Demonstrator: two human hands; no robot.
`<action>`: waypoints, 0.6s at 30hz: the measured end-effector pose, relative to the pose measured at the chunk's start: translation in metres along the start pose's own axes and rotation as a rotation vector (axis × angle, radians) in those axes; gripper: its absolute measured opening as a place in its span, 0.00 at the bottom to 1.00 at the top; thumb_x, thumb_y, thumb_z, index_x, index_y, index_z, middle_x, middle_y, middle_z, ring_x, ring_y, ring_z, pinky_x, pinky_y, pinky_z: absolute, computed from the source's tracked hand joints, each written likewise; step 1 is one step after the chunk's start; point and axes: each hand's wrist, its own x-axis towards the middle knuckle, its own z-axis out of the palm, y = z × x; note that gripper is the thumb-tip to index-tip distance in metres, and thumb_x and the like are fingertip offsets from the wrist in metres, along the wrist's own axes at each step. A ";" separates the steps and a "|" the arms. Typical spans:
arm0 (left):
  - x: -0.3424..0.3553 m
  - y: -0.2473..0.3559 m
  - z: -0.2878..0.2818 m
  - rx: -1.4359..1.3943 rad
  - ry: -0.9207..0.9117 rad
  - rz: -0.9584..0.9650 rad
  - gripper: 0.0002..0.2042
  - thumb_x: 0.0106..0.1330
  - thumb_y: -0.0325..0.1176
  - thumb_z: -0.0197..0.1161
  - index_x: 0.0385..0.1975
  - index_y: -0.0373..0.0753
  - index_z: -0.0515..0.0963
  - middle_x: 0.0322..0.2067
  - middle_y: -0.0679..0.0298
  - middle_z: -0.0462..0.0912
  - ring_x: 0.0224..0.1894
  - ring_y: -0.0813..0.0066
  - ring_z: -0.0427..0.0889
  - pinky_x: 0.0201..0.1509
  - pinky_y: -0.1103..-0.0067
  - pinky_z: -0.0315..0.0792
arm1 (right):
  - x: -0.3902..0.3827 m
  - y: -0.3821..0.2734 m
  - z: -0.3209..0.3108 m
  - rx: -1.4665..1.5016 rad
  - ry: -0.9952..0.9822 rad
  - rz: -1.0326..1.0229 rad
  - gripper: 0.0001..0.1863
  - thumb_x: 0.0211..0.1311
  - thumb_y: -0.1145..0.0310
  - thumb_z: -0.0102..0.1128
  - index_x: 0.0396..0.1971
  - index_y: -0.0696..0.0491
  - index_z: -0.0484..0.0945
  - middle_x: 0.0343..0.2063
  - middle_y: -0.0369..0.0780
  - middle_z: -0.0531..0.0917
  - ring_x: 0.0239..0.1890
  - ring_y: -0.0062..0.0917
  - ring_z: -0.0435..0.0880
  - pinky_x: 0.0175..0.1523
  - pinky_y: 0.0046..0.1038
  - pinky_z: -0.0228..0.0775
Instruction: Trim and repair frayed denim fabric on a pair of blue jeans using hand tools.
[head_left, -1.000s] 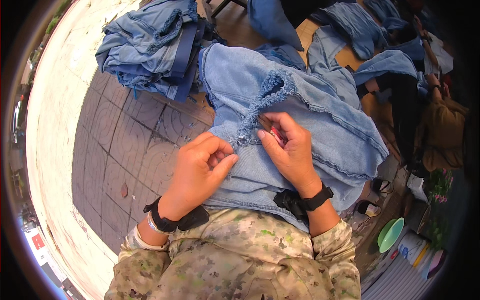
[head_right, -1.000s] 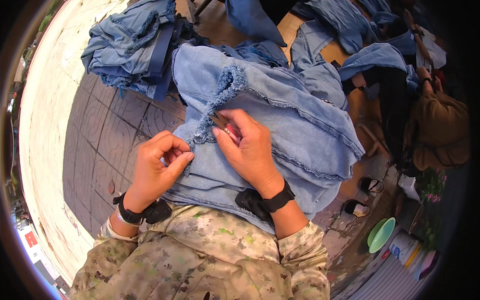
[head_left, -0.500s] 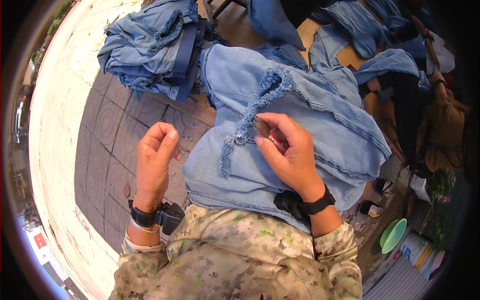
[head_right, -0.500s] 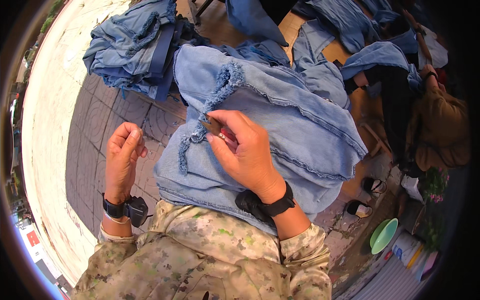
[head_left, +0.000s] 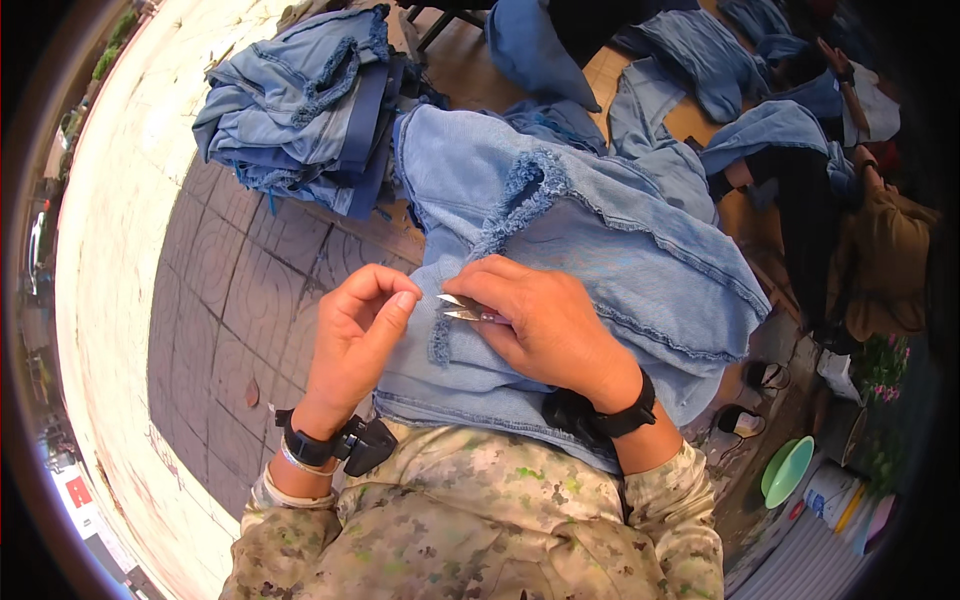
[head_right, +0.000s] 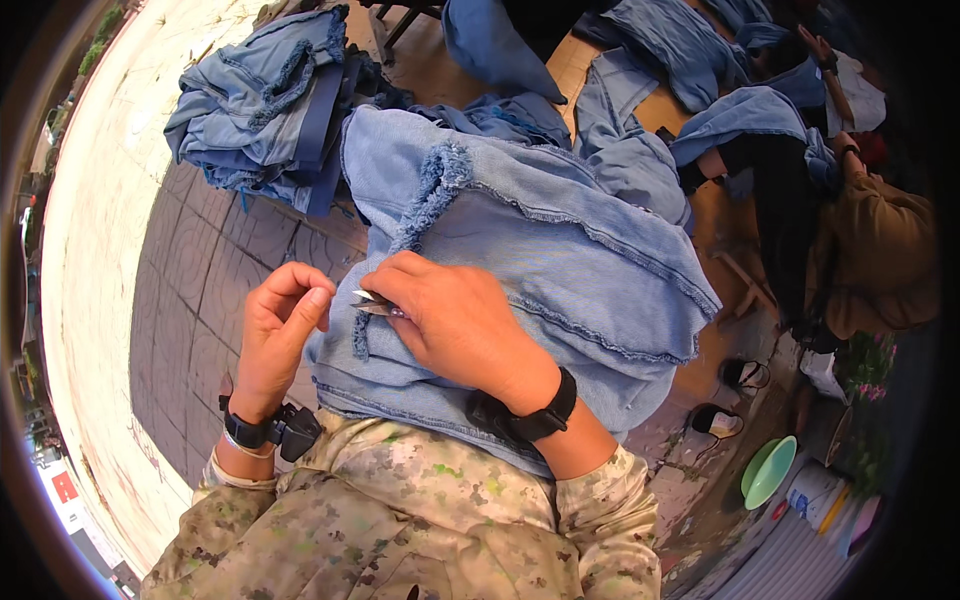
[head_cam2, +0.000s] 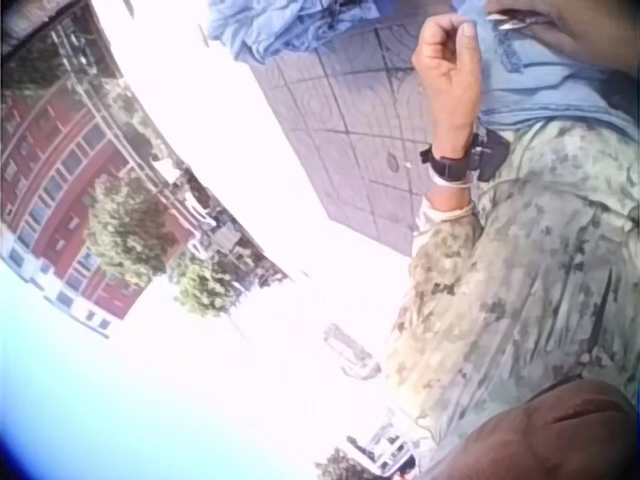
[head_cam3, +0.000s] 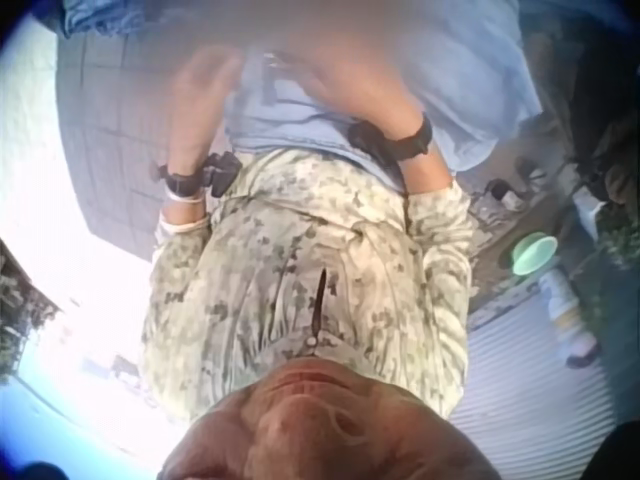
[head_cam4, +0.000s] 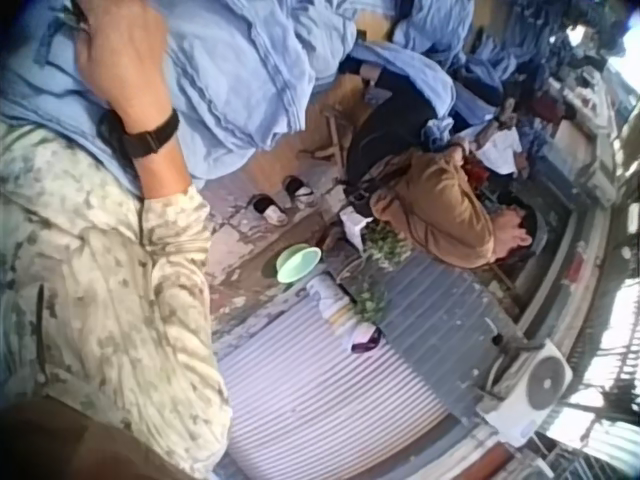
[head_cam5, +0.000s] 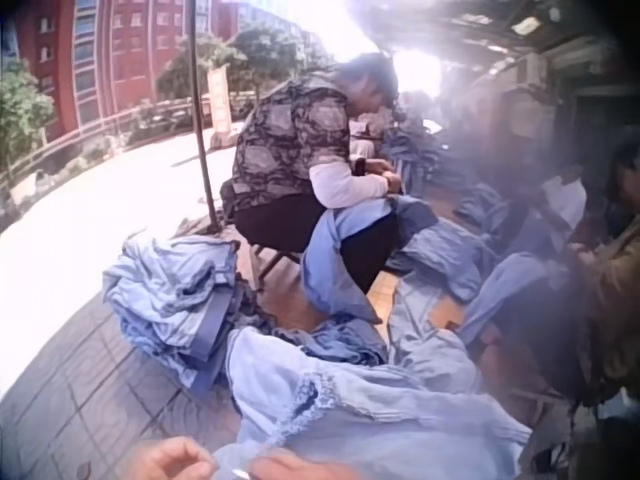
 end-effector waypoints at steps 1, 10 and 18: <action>0.002 -0.001 0.000 0.001 -0.004 0.000 0.04 0.66 0.30 0.59 0.34 0.36 0.76 0.28 0.72 0.75 0.29 0.87 0.71 0.33 0.87 0.65 | 0.002 0.002 -0.001 -0.056 -0.060 -0.009 0.19 0.45 0.78 0.63 0.41 0.52 0.78 0.36 0.40 0.80 0.30 0.33 0.80 0.34 0.29 0.72; 0.000 0.013 0.017 0.003 0.017 0.195 0.08 0.60 0.21 0.62 0.39 0.33 0.76 0.37 0.67 0.76 0.34 0.84 0.74 0.37 0.86 0.69 | -0.017 0.015 -0.020 0.700 0.188 0.271 0.11 0.52 0.81 0.58 0.38 0.58 0.76 0.32 0.30 0.77 0.32 0.09 0.71 0.38 0.14 0.63; 0.011 0.049 0.053 0.286 0.005 0.472 0.14 0.52 0.20 0.65 0.40 0.35 0.78 0.37 0.60 0.77 0.31 0.77 0.75 0.32 0.84 0.68 | -0.031 0.023 -0.034 1.100 0.324 0.219 0.12 0.53 0.80 0.56 0.39 0.58 0.73 0.37 0.32 0.76 0.38 0.12 0.73 0.45 0.18 0.65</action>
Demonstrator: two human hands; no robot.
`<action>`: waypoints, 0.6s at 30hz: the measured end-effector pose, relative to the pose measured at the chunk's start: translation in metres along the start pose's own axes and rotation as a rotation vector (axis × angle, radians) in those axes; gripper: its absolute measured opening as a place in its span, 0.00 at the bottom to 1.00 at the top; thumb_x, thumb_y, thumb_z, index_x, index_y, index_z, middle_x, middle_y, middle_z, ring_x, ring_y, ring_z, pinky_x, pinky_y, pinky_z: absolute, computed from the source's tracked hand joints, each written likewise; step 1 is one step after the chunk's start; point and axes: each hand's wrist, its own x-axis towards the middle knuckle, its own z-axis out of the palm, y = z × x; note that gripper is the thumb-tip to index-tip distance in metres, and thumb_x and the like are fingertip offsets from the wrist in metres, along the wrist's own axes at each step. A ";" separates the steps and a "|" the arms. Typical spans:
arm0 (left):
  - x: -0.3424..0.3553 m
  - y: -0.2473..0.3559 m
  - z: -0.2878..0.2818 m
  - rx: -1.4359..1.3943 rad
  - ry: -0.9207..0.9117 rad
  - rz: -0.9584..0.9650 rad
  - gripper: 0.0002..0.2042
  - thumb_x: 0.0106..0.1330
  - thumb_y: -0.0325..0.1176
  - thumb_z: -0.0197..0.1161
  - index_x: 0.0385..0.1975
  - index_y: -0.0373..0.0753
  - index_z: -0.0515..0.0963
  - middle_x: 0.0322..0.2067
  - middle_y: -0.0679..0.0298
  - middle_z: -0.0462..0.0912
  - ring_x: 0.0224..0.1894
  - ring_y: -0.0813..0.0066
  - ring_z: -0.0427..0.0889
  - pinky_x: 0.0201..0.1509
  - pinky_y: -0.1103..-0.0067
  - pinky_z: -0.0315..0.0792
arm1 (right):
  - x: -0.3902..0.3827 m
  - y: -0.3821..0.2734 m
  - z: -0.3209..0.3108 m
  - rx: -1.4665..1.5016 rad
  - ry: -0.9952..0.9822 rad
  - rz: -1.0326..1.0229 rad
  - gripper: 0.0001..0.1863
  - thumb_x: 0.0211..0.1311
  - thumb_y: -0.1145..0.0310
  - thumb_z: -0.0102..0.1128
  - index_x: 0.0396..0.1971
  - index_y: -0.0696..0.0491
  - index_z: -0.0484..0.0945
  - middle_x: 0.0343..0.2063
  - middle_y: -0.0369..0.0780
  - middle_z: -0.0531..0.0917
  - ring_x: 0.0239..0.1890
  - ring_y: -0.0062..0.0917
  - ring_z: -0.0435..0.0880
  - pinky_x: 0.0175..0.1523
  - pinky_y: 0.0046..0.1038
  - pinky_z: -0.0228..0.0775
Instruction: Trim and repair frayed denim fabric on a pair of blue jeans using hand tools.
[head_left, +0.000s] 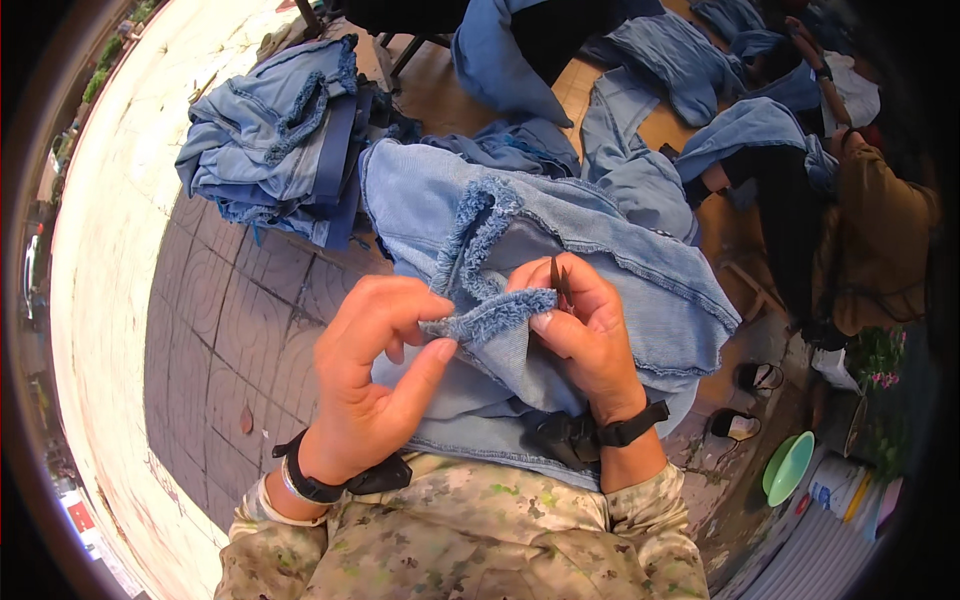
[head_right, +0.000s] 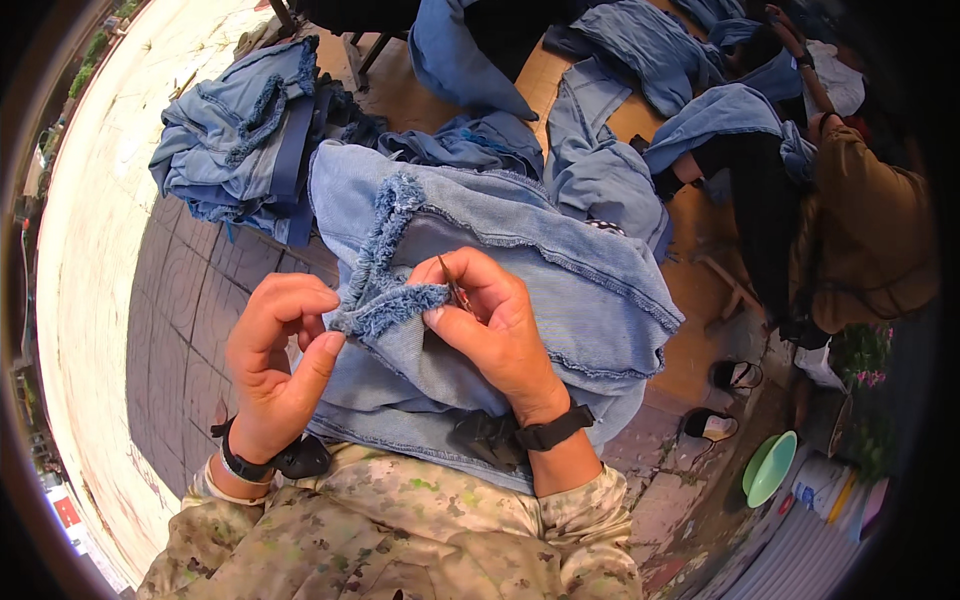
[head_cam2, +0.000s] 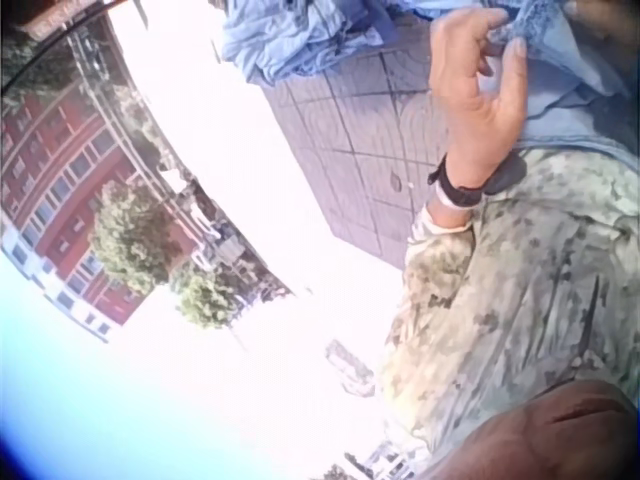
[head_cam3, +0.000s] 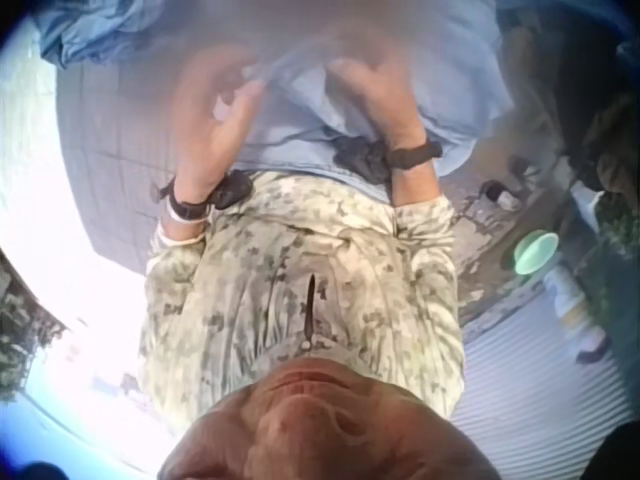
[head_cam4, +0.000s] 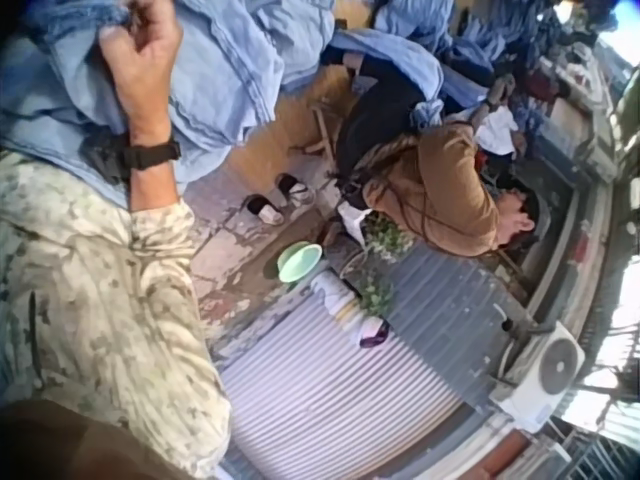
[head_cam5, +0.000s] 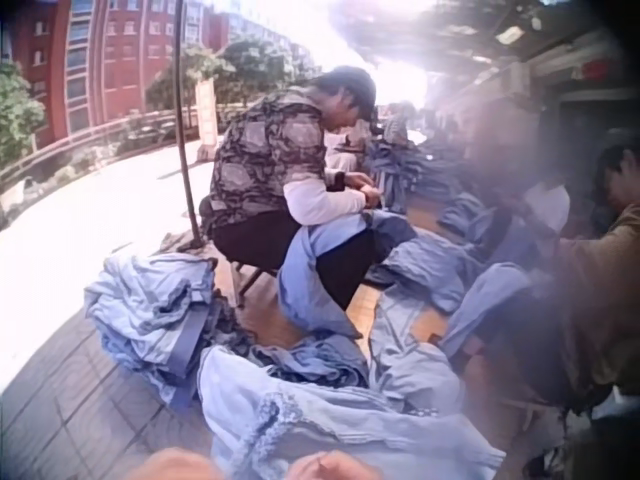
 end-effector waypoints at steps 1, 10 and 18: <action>0.003 0.003 0.001 0.059 0.000 0.084 0.13 0.52 0.19 0.65 0.38 0.35 0.78 0.36 0.60 0.78 0.30 0.76 0.76 0.31 0.83 0.69 | -0.001 -0.001 -0.003 0.002 0.004 -0.002 0.12 0.53 0.80 0.56 0.39 0.58 0.73 0.37 0.32 0.76 0.38 0.12 0.73 0.45 0.18 0.65; 0.019 0.014 0.021 0.282 -0.083 0.186 0.08 0.52 0.19 0.66 0.32 0.34 0.78 0.28 0.59 0.77 0.27 0.65 0.77 0.29 0.76 0.71 | -0.005 -0.003 -0.008 0.141 0.008 0.057 0.08 0.54 0.78 0.55 0.35 0.56 0.71 0.37 0.36 0.78 0.41 0.15 0.74 0.50 0.21 0.65; 0.021 0.007 0.024 0.298 -0.135 0.100 0.04 0.55 0.17 0.62 0.29 0.32 0.77 0.25 0.63 0.76 0.21 0.80 0.74 0.23 0.84 0.65 | -0.004 0.003 -0.013 0.156 -0.115 0.008 0.07 0.53 0.78 0.53 0.33 0.56 0.70 0.37 0.39 0.80 0.43 0.19 0.76 0.52 0.24 0.67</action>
